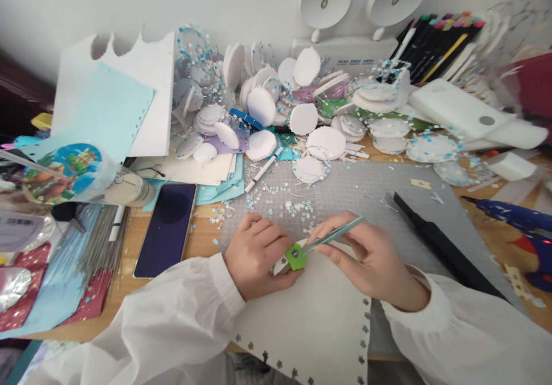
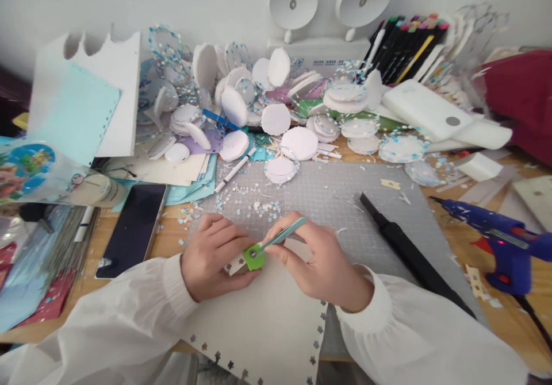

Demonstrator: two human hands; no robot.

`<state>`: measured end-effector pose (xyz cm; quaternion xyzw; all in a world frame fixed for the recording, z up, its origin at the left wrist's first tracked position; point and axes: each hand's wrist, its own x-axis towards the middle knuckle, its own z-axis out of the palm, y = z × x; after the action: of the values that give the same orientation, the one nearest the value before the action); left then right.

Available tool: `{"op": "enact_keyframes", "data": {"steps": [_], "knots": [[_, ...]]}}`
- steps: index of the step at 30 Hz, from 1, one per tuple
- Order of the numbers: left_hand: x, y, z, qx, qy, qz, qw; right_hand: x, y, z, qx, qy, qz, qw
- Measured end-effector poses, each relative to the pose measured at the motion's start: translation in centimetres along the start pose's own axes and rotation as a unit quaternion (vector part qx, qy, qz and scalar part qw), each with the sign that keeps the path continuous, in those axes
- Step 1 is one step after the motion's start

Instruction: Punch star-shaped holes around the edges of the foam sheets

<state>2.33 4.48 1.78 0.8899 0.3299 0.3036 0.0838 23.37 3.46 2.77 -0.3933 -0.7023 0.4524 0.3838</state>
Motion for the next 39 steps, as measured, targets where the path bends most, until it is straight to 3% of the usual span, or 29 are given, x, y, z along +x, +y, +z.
{"op": "enact_keyframes", "data": {"steps": [13,21,30,35,39], "knots": [[0.1,0.1,-0.1,-0.002,-0.007,-0.005,1.000,0.2,0.1,1.1,0.058,0.102,0.026,0.993],[0.1,0.1,0.0,0.003,-0.003,0.000,1.000,0.0,0.5,0.5,0.001,0.027,-0.052,0.998],[0.1,0.0,0.0,-0.003,0.010,0.002,1.000,-0.1,0.0,1.5,-0.027,0.074,-0.201,0.976],[0.0,0.1,0.0,-0.007,0.004,0.008,1.000,0.0,0.5,1.1,-0.016,0.167,-0.175,0.970],[0.1,0.2,-0.2,-0.008,-0.002,0.001,1.000,0.8,0.9,0.9,0.036,0.214,-0.092,0.972]]}}
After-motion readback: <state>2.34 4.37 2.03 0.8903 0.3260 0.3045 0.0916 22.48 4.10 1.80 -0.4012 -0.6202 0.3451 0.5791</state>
